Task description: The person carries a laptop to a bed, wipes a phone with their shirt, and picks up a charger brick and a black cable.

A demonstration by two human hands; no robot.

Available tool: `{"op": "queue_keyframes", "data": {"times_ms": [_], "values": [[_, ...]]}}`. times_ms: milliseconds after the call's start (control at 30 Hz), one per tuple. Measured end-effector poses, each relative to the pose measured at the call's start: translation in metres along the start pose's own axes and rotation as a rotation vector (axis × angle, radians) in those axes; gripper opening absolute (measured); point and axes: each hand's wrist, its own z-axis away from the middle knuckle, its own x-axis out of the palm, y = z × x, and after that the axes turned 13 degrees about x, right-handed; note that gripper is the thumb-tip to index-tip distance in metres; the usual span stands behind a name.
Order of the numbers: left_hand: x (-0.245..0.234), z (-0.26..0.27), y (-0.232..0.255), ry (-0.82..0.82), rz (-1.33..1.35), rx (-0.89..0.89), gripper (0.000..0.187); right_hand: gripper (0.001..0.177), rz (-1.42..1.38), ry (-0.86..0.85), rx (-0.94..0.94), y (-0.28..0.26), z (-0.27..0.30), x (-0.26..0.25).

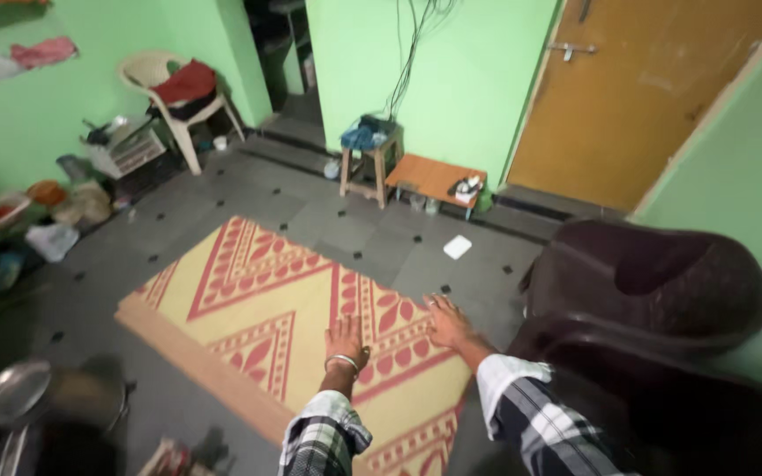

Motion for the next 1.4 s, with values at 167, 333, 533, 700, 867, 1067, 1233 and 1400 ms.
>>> {"op": "queue_keyframes", "data": {"times_ms": [167, 333, 533, 700, 867, 1067, 1233, 1400], "values": [[-0.008, -0.122, -0.028, -0.035, -0.036, 0.082, 0.089, 0.084, -0.13, 0.168, -0.07, -0.008, -0.084, -0.031], [-0.018, -0.226, -0.019, -0.153, -0.002, 0.17, 0.087, 0.086, -0.12, 0.19, 0.035, -0.004, -0.176, -0.059], [-0.045, -0.359, -0.033, -0.082, 0.004, 0.237, 0.084, 0.083, -0.147, 0.286, 0.063, 0.035, -0.33, -0.054], [-0.099, -0.483, -0.055, -0.139, -0.163, 0.191, 0.083, 0.085, -0.2, 0.221, 0.188, 0.053, -0.45, -0.074], [-0.102, -0.57, -0.072, -0.07, -0.062, 0.157, 0.086, 0.084, -0.201, 0.293, 0.12, 0.063, -0.546, -0.076], [-0.101, -0.689, -0.079, -0.147, -0.045, 0.207, 0.085, 0.086, -0.194, 0.178, 0.147, 0.057, -0.647, -0.084], [-0.097, -0.817, -0.104, -0.007, -0.009, 0.337, 0.087, 0.083, -0.181, 0.359, 0.16, 0.07, -0.751, -0.098], [-0.101, -0.914, -0.135, -0.033, 0.038, 0.359, 0.091, 0.087, -0.084, 0.356, 0.156, 0.07, -0.835, -0.127]]}}
